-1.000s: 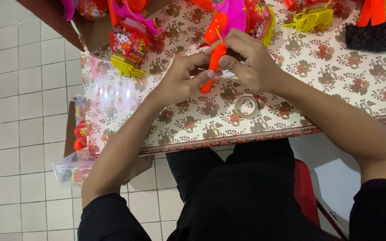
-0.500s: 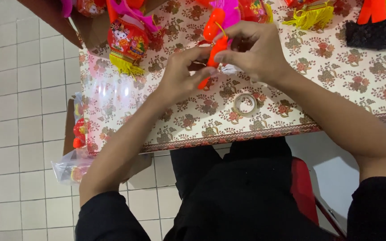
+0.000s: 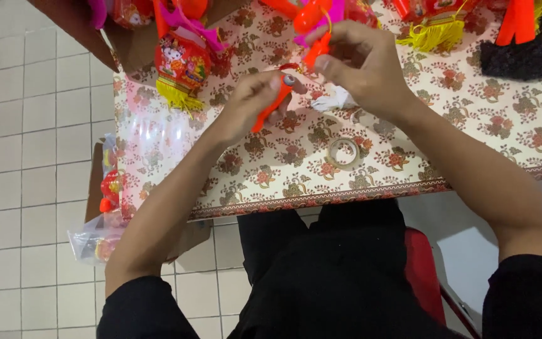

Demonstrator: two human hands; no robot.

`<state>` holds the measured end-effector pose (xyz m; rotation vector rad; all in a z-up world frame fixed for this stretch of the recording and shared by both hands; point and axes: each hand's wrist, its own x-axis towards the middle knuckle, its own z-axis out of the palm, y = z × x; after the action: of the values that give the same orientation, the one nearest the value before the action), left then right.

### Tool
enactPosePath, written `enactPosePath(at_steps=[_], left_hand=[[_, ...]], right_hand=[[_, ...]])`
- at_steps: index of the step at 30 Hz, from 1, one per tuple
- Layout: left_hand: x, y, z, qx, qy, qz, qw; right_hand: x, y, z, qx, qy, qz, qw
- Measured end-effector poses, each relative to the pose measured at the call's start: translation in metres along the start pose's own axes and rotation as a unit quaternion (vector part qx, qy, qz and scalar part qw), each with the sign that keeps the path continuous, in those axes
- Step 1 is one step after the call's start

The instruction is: Assembling decorative lanterns by attaching handles and other components using adhesive.

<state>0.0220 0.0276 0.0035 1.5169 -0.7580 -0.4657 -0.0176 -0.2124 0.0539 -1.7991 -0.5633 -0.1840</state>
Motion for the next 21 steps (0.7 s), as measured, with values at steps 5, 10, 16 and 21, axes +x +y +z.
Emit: enactPosePath(at_steps=[5,10,16,21], left_hand=[[0.003,0.015,0.008,0.029,-0.004,0.049,0.998],[0.005,0.007,0.012,0.057,0.021,0.032,0.998],[0.01,-0.002,0.012,0.186,0.035,0.112,0.976],[0.005,0.009,0.017,0.169,0.014,0.089,0.981]], right_hand=[[0.003,0.018,-0.001,-0.293,-0.027,-0.125,0.947],[0.002,0.014,0.002,-0.368,-0.06,-0.182,0.91],[0.003,0.001,0.003,-0.254,-0.148,-0.166,0.941],[-0.003,0.019,-0.002,-0.225,-0.107,-0.203,0.947]])
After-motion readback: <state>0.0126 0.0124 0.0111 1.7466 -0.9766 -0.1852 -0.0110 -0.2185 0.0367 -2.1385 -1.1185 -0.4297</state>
